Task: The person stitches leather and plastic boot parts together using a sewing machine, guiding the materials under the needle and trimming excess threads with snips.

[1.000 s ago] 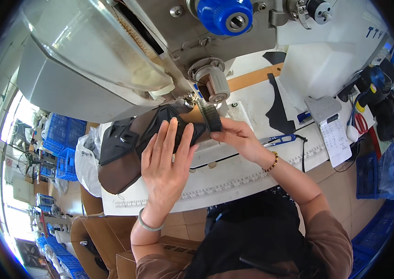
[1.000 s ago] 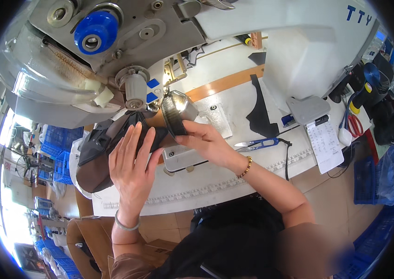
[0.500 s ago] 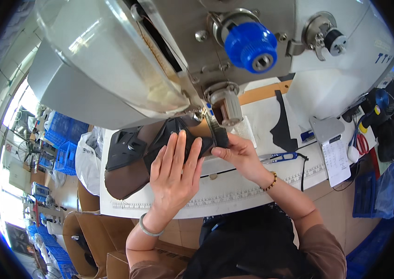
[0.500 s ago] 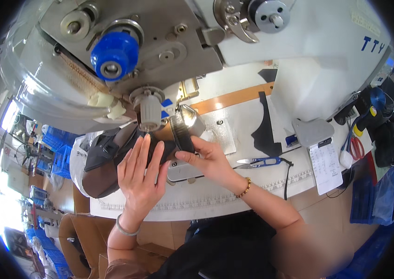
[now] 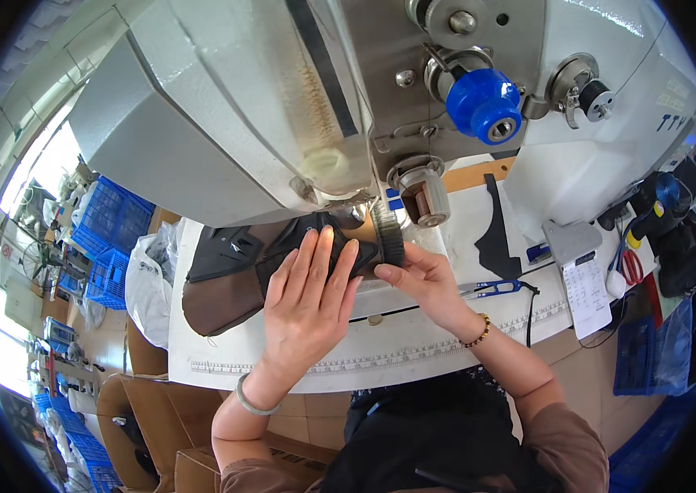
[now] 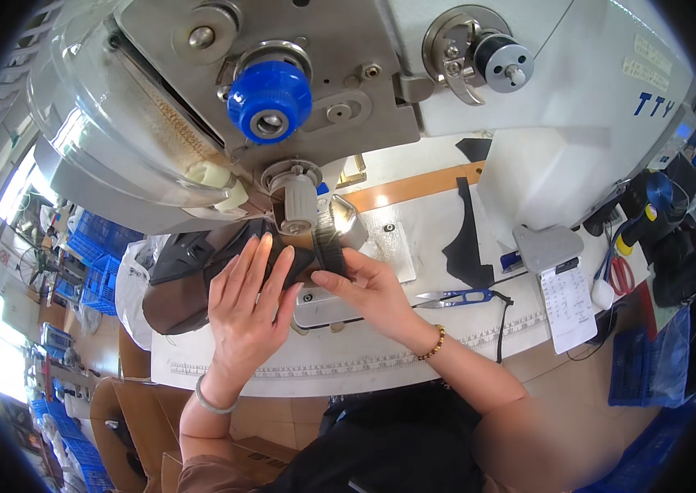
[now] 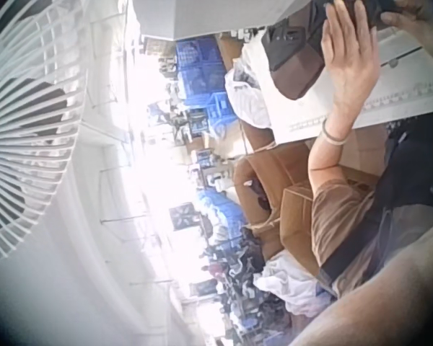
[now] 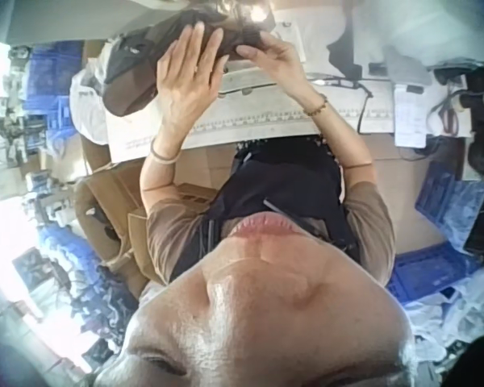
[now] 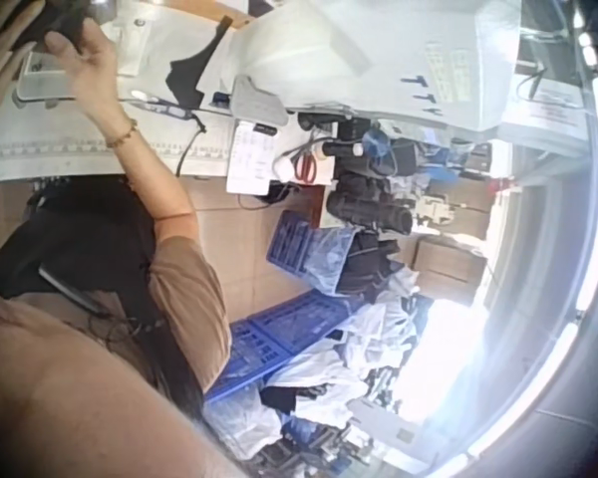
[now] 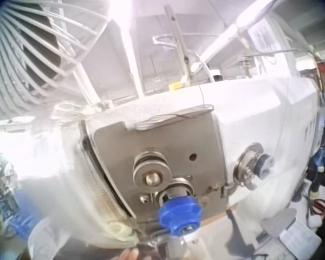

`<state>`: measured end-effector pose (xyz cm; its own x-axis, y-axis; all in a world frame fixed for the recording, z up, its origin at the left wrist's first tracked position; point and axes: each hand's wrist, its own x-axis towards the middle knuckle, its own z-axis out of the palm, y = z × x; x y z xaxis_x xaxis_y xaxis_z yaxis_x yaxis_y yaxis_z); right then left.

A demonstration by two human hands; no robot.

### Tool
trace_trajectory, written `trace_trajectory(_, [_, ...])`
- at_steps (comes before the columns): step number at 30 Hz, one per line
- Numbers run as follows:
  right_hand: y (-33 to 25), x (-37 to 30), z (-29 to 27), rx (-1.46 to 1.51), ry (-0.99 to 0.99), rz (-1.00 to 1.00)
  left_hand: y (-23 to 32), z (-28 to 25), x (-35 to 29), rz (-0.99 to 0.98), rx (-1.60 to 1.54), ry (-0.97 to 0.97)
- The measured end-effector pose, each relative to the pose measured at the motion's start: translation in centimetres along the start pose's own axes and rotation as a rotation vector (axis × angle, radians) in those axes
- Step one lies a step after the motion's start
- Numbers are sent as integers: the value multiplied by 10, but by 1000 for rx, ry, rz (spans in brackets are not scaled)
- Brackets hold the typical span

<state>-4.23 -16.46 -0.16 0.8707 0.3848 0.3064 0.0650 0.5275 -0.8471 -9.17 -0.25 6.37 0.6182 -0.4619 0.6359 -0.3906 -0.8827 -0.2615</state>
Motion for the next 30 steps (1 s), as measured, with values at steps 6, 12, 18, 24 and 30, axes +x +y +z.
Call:
trace_trajectory(6, [8, -8, -8, -458, 43, 0, -1, 0, 2, 23, 30, 20])
trace_trajectory(12, [5, -8, 9, -266, 119, -56, -10, -3, 11, 63, 11, 28])
trace_trajectory(18, [10, -11, 6, -322, 118, -41, -7, -2, 4, 54, 28, 39])
trace_trajectory(24, [11, -8, 6, -384, 118, -69, -10, 1, 3, 48, -9, 59])
trace_trajectory(30, [11, -6, 8, -225, 152, -33, -11, 0, 9, 58, 28, 18])
